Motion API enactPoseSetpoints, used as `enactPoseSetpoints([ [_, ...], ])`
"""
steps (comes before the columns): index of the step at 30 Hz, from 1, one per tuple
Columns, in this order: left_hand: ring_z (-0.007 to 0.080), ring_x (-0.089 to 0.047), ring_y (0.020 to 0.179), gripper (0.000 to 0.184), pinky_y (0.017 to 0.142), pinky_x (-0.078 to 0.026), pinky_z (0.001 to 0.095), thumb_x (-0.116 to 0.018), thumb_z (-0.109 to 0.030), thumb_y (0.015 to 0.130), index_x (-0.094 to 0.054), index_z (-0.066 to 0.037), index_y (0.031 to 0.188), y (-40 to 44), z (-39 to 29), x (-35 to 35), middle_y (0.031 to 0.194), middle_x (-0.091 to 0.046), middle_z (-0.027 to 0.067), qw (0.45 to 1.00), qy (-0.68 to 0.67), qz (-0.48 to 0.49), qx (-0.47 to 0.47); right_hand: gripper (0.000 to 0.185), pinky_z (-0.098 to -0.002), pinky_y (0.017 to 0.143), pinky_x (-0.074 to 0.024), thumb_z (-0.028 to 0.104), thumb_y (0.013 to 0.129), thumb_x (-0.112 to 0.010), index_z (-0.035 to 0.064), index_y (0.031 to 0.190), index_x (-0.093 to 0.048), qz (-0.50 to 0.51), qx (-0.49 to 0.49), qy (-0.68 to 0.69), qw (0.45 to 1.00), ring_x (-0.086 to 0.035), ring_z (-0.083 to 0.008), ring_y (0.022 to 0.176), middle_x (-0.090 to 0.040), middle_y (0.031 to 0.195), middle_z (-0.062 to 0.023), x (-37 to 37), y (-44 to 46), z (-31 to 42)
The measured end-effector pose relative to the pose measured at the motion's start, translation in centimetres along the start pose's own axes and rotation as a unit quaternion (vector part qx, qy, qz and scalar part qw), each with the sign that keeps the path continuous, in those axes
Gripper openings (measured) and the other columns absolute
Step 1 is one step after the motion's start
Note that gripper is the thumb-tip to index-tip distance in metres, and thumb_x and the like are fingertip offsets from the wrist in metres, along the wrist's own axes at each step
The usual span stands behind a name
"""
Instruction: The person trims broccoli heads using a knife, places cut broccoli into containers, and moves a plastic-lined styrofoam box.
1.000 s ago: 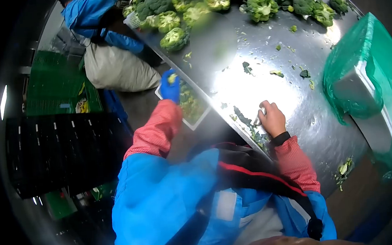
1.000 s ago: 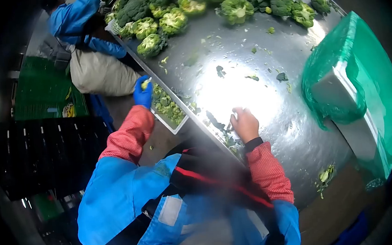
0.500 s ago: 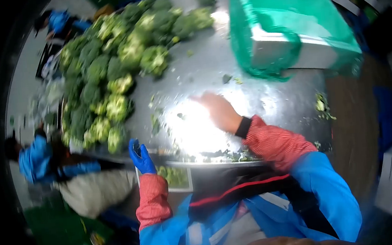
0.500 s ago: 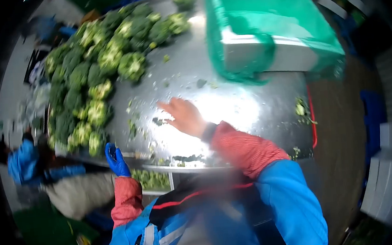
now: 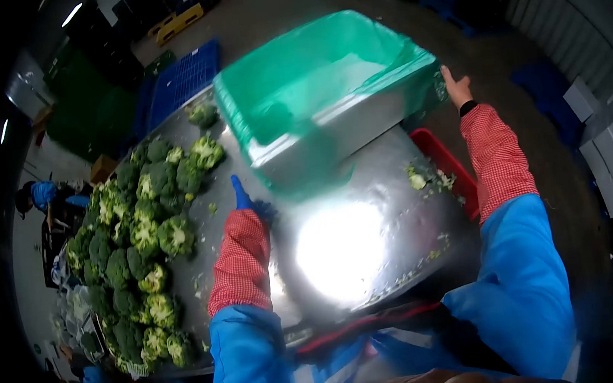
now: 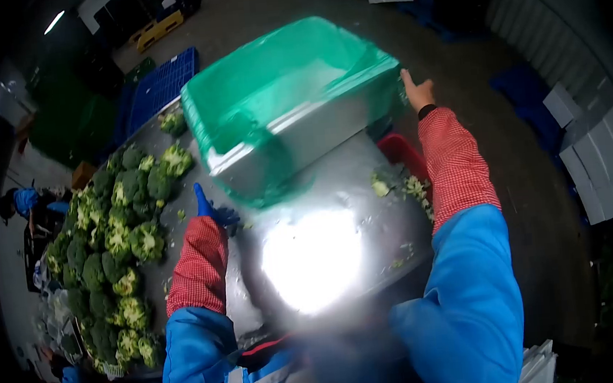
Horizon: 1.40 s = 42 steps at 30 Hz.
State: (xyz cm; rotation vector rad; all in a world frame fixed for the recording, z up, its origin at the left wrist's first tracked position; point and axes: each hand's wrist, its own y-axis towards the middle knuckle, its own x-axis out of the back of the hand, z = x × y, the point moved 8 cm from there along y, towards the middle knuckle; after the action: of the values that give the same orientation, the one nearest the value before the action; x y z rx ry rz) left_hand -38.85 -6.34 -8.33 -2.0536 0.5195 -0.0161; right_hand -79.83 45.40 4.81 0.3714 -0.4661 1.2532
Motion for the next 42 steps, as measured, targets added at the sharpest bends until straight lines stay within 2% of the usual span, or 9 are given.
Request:
enactPoseSetpoints([
  [7,0.0283,-0.049,0.115,0.061,0.097,-0.04,0.0438,-0.053,-0.052,0.087,-0.049,-0.013,0.133,0.4,-4.9,-6.8,0.129,-0.052,0.0091,0.973,-0.036,0.146,-0.178,0.073,-0.0504,0.079,-0.0531,0.048,0.082,-0.07,0.0073,0.134,-0.041,0.262,-0.194,0.425,0.844,-0.056,-0.0328,0.11,-0.051,0.127,-0.0174,-9.1,5.4,-4.9],
  [11,0.0256,-0.057,0.1,0.046,0.087,-0.046,0.0389,-0.055,-0.042,0.09,-0.057,-0.01,0.123,-4.8,-15.8,-7.4,0.113,-0.06,0.0082,0.942,0.002,0.132,-0.307,0.004,-0.0381,0.06,-0.0514,0.01,0.089,-0.06,0.0072,0.093,-0.059,0.235,-0.086,0.494,0.833,-0.063,-0.0196,0.072,-0.063,0.084,-0.0056,-6.3,7.0,3.6],
  [19,0.0162,-0.056,0.061,0.021,0.055,-0.046,0.0268,-0.063,-0.03,0.091,-0.066,-0.011,0.098,-28.4,-26.5,-29.9,0.084,-0.062,0.004,0.842,0.134,0.171,-0.494,0.016,-0.0386,0.066,-0.0514,0.02,0.091,-0.06,0.0044,0.094,-0.06,0.325,0.503,0.41,0.688,-0.064,-0.0283,0.072,-0.068,0.085,-0.0078,5.5,-6.6,35.9],
  [23,0.0207,-0.063,0.099,0.044,0.091,-0.049,0.034,-0.069,-0.017,0.085,-0.057,-0.006,0.126,-40.9,-17.9,-42.0,0.11,-0.066,0.0092,0.622,0.318,0.442,-0.563,0.031,-0.0342,0.055,-0.0477,0.029,0.089,-0.063,0.0038,0.073,-0.058,0.159,0.776,0.255,0.554,-0.059,-0.0197,0.057,-0.062,0.068,-0.0113,10.2,-21.1,39.1],
  [25,0.0201,-0.064,0.093,0.037,0.088,-0.05,0.0333,-0.07,-0.01,0.083,-0.061,-0.002,0.118,-44.3,-16.6,-42.4,0.103,-0.067,0.0094,0.303,0.569,0.203,-0.737,0.036,-0.0331,0.053,-0.047,0.035,0.088,-0.065,0.0043,0.07,-0.061,0.115,0.78,0.167,0.592,-0.059,-0.0193,0.055,-0.06,0.063,-0.0111,12.3,-21.7,38.8],
  [31,0.0228,-0.064,0.104,0.04,0.085,-0.053,0.0347,-0.04,-0.028,0.101,-0.05,-0.004,0.132,-31.4,-31.7,-19.0,0.12,-0.061,0.0182,0.729,-0.028,0.053,-0.682,0.04,-0.013,0.044,-0.0382,0.047,0.099,-0.047,0.0075,0.1,-0.054,0.121,0.447,0.464,0.755,-0.045,-0.0005,0.053,-0.05,0.072,0.0033,13.7,-2.8,35.5],
  [34,0.0224,-0.061,0.086,0.041,0.073,-0.05,0.0343,-0.052,-0.038,0.093,-0.056,-0.006,0.118,-13.7,-30.6,-9.6,0.104,-0.062,0.0138,0.827,0.105,-0.014,-0.551,0.051,-0.0434,0.072,-0.0525,0.041,0.087,-0.058,-0.0071,0.103,-0.057,-0.082,0.463,0.076,0.879,-0.067,-0.0349,0.082,-0.066,0.093,-0.0239,4.9,12.1,27.6],
  [38,0.022,-0.057,0.063,0.046,0.057,-0.045,0.0338,-0.068,-0.05,0.082,-0.065,-0.008,0.1,7.8,-20.5,-3.0,0.082,-0.065,0.0081,0.913,0.338,0.105,-0.201,0.061,-0.0436,0.09,-0.0477,0.05,0.08,-0.066,-0.0023,0.111,-0.064,0.197,0.336,-0.233,0.891,-0.062,-0.0365,0.105,-0.064,0.109,-0.0259,-12.0,19.0,14.8],
  [42,0.0251,-0.066,0.078,0.044,0.074,-0.052,0.0349,-0.074,-0.029,0.08,-0.064,-0.002,0.113,2.5,-15.4,-10.9,0.093,-0.069,0.0094,0.89,0.351,0.068,-0.283,0.058,-0.0419,0.089,-0.049,0.046,0.078,-0.066,0.0006,0.114,-0.066,0.264,0.286,-0.329,0.86,-0.064,-0.034,0.104,-0.066,0.11,-0.0212,-14.7,11.3,13.1],
])
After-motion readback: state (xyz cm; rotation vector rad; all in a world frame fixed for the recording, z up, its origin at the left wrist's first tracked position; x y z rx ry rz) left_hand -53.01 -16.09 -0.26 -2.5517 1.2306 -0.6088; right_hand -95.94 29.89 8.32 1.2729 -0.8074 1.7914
